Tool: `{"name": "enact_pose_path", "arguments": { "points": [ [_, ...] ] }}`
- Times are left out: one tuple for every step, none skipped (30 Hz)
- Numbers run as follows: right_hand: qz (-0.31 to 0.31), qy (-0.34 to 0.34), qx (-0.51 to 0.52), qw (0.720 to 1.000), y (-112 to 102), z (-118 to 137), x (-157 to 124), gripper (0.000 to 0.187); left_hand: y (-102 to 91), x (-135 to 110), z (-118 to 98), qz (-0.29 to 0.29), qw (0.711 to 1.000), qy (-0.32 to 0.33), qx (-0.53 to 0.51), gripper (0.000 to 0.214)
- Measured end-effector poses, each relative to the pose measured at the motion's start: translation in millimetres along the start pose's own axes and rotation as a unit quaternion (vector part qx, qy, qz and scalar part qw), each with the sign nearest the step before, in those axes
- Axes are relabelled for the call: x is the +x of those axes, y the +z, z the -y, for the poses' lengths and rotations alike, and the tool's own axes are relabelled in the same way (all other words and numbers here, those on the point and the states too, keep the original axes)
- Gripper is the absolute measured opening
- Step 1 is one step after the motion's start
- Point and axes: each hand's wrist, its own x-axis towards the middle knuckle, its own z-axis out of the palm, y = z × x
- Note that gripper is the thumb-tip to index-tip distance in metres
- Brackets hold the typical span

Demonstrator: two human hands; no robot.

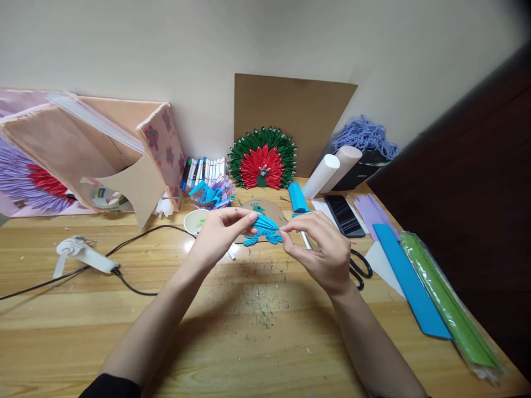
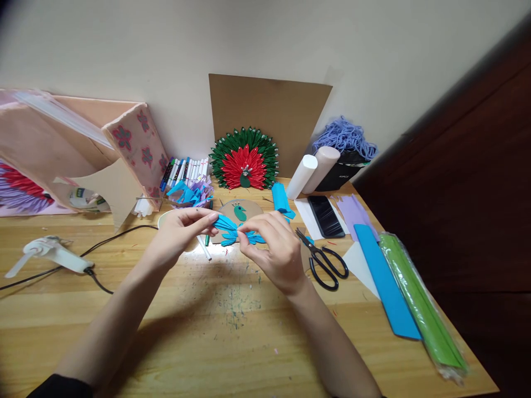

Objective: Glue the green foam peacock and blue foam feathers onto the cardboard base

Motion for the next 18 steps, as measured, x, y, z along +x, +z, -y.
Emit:
{"name": "enact_pose_path", "arguments": {
  "points": [
    [0.001,0.001,0.002,1.000,0.1,-0.2,-0.1,0.015,-0.1,-0.1,-0.3,-0.001,1.000,0.000,-0.001,0.025],
    [0.002,0.002,0.003,1.000,0.2,-0.5,-0.2,0.015,-0.1,-0.2,-0.4,-0.001,1.000,0.000,-0.001,0.025],
    [0.003,0.002,0.003,1.000,0.3,-0.7,-0.2,0.015,-0.2,-0.2,-0.5,-0.002,1.000,-0.001,-0.001,0.025],
    [0.005,0.002,0.004,1.000,0.3,-0.9,-0.2,0.015,-0.3,-0.3,-0.4,-0.002,1.000,-0.001,-0.001,0.025],
    [0.005,0.002,0.004,1.000,0.3,-1.0,-0.2,0.015,-0.3,-0.4,-0.3,-0.002,1.000,-0.001,-0.001,0.025],
    [0.005,0.002,0.005,1.000,0.3,-1.1,-0.1,0.015,-0.3,-0.5,-0.1,-0.003,1.000,-0.001,-0.001,0.025],
    [0.005,0.002,0.005,1.000,0.4,-1.2,0.1,0.015,-0.3,-0.6,0.1,-0.004,1.000,0.000,-0.001,0.025],
    [0.006,0.001,0.005,1.000,0.5,-1.2,0.2,0.015,-0.3,-0.7,0.3,-0.005,1.000,0.001,-0.002,0.025],
    [0.006,-0.001,0.005,1.000,0.6,-1.3,0.4,0.015,-0.2,-0.9,0.4,-0.006,1.000,0.002,-0.002,0.025],
    [0.007,-0.002,0.004,1.000,0.8,-1.3,0.6,0.015,-0.2,-1.0,0.3,-0.006,1.000,0.003,-0.002,0.025],
    [0.008,-0.003,0.004,1.000,0.8,-1.3,0.8,0.015,-0.2,-1.2,0.0,-0.007,1.000,0.005,-0.002,0.025],
    [0.010,-0.003,0.005,1.000,0.8,-1.2,1.0,0.014,-0.3,-1.4,-0.6,-0.006,1.000,0.007,-0.001,0.025],
    [0.012,-0.001,0.007,1.000,0.6,-1.0,1.2,0.013,-0.7,-1.5,-1.5,-0.005,1.000,0.010,0.000,0.025],
    [0.013,0.002,0.012,1.000,0.3,-0.7,1.5,0.013,-1.3,-1.7,-2.6,-0.005,1.000,0.014,0.001,0.025],
    [0.013,0.009,0.018,1.000,-0.1,-0.4,1.7,0.012,-2.4,-1.9,-3.8,-0.004,1.000,0.020,0.005,0.025],
    [0.012,0.020,0.028,0.999,-0.6,0.1,1.9,0.011,-3.8,-2.2,-5.0,-0.004,1.000,0.029,0.008,0.025],
    [0.012,0.036,0.041,0.998,-1.1,0.6,2.0,0.011,-5.8,-2.5,-6.3,-0.004,0.999,0.041,0.012,0.025],
    [0.012,0.057,0.059,0.997,-1.4,0.9,2.1,0.010,-8.1,-2.8,-7.4,-0.003,0.998,0.056,0.016,0.025]
  ]
}}
